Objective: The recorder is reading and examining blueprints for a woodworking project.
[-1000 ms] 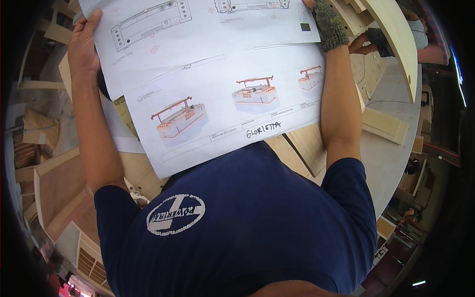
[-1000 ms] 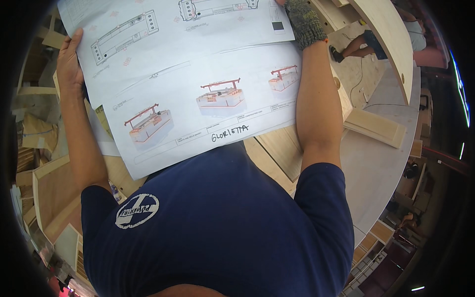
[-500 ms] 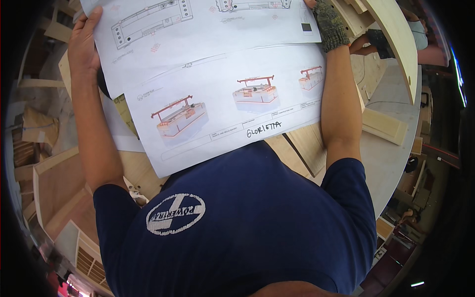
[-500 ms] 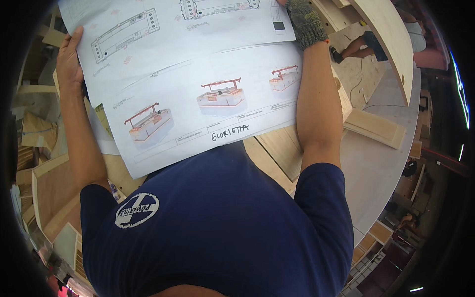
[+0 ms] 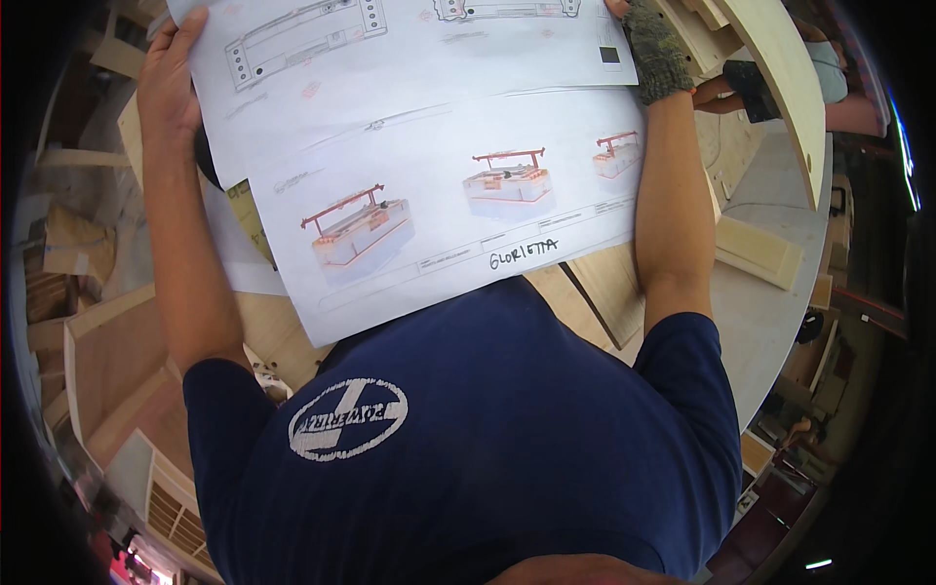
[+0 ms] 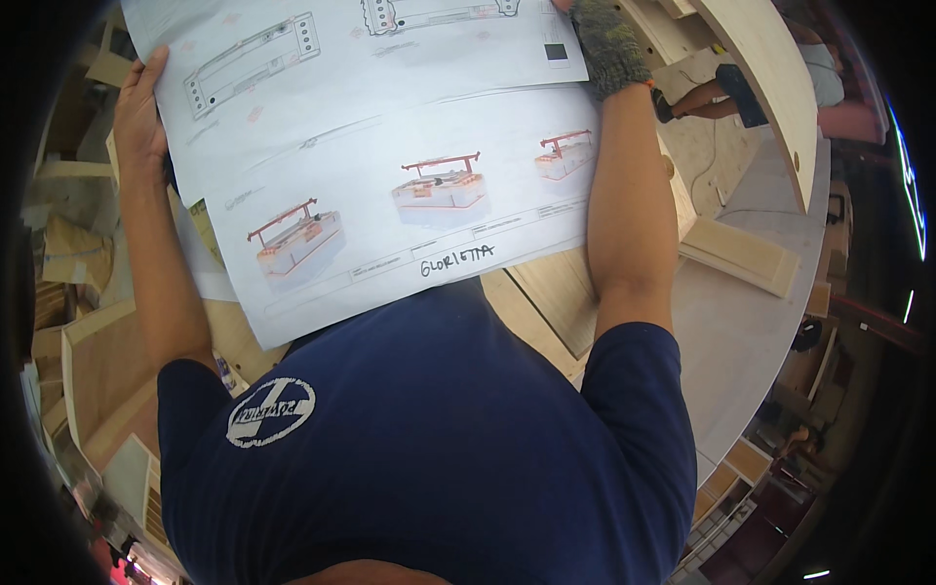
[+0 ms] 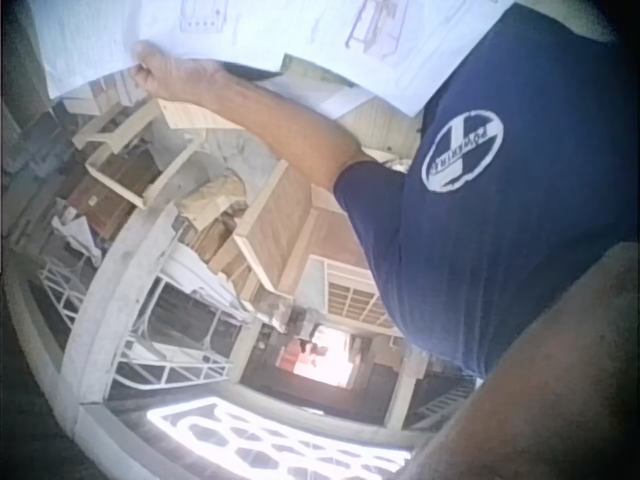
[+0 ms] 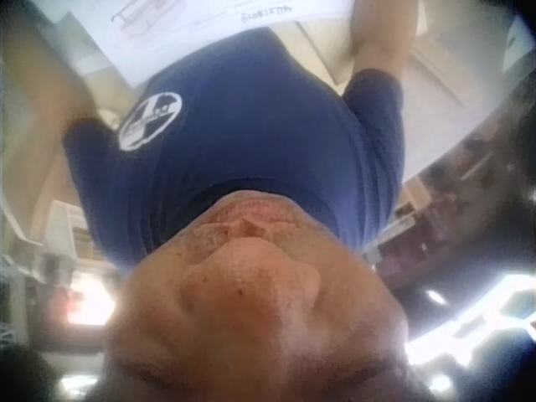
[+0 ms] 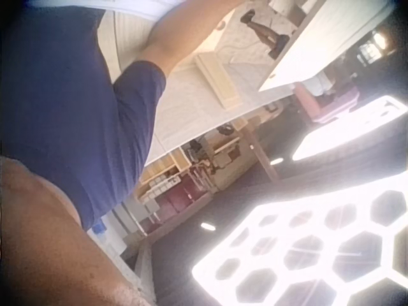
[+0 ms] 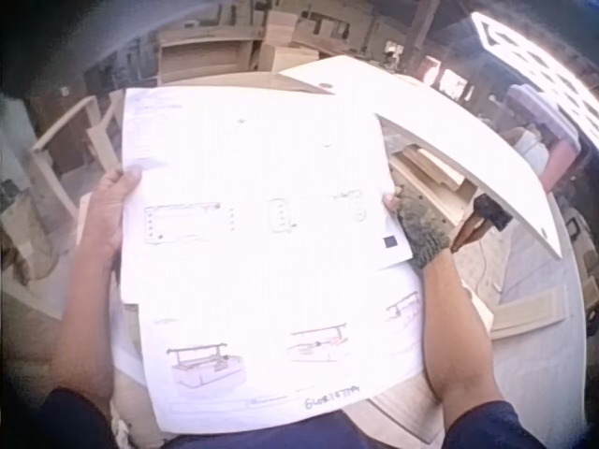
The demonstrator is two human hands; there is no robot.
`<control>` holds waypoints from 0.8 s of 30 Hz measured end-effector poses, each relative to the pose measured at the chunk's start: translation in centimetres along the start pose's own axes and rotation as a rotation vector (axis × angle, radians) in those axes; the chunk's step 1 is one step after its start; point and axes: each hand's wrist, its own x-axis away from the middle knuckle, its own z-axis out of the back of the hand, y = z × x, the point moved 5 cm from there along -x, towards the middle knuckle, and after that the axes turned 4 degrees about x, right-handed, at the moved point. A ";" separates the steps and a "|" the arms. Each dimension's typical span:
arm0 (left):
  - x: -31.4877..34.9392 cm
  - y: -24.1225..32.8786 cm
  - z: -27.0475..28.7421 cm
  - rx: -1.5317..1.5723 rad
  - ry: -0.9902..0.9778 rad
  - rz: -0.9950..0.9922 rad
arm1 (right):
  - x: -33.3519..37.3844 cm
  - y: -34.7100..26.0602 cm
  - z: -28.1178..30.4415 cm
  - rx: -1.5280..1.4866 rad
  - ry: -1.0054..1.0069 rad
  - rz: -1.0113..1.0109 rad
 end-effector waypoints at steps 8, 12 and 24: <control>-0.1 0.4 2.2 -0.039 0.063 -0.018 | -4.5 4.5 0.6 0.097 -0.060 0.133; 2.0 0.6 -3.8 0.109 -0.063 -0.023 | -6.3 7.7 2.6 -0.017 -0.088 0.090; 2.3 1.2 -2.7 0.079 -0.039 -0.029 | -1.8 2.7 0.3 -0.128 -0.168 -0.023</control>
